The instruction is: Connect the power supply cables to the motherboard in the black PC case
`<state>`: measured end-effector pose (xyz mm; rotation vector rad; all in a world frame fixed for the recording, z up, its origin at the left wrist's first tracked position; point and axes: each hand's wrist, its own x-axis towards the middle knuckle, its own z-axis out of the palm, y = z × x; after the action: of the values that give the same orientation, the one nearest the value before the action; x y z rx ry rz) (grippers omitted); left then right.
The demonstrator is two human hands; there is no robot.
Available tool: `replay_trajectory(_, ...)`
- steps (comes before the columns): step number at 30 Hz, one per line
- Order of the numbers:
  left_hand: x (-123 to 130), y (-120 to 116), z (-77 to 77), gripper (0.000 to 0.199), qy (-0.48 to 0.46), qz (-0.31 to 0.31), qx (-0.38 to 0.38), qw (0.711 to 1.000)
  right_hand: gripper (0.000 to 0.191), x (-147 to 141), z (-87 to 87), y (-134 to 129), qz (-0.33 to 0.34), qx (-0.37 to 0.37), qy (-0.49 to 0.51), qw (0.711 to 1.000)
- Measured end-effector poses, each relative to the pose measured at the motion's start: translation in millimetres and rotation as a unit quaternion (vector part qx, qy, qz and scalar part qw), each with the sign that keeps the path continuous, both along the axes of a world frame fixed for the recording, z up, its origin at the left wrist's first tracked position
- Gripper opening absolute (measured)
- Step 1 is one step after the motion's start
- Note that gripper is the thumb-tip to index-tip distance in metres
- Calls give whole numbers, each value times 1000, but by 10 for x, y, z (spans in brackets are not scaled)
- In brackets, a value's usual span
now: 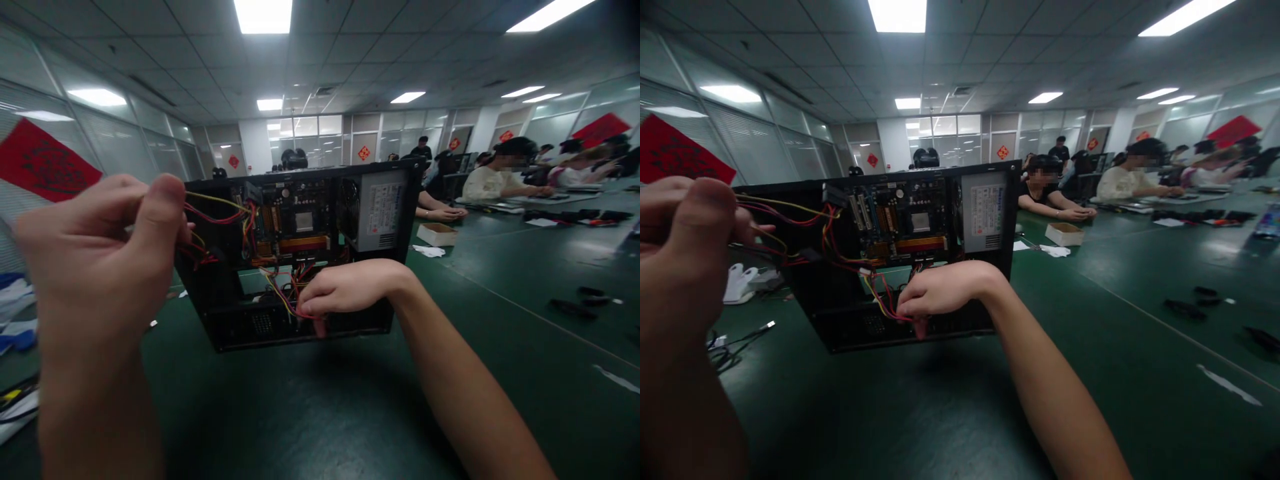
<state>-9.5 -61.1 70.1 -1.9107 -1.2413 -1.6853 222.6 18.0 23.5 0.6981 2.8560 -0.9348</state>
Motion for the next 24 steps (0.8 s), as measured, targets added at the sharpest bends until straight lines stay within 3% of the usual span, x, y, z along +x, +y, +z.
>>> replay_trajectory(4,28,52,4,43,-53,27,36,998,34,123,108,-89,11,-65,-14,998)
replay_trajectory(8,-16,146,-24,39,5,-14,-27,1000,46,268,148,-93,-61,-5,140,988)
replay_trajectory(12,-53,275,-60,47,10,9,-106,994,57,303,107,14,-92,32,314,944)
replay_trajectory(15,8,331,-82,48,-15,-61,-143,988,53,264,81,63,-86,45,373,923)
replay_trajectory(21,101,421,-130,40,-79,-192,-151,966,43,187,95,16,-38,37,401,915)
replay_trajectory(24,89,506,-159,33,-102,-261,-171,945,37,140,80,43,-37,50,485,872)
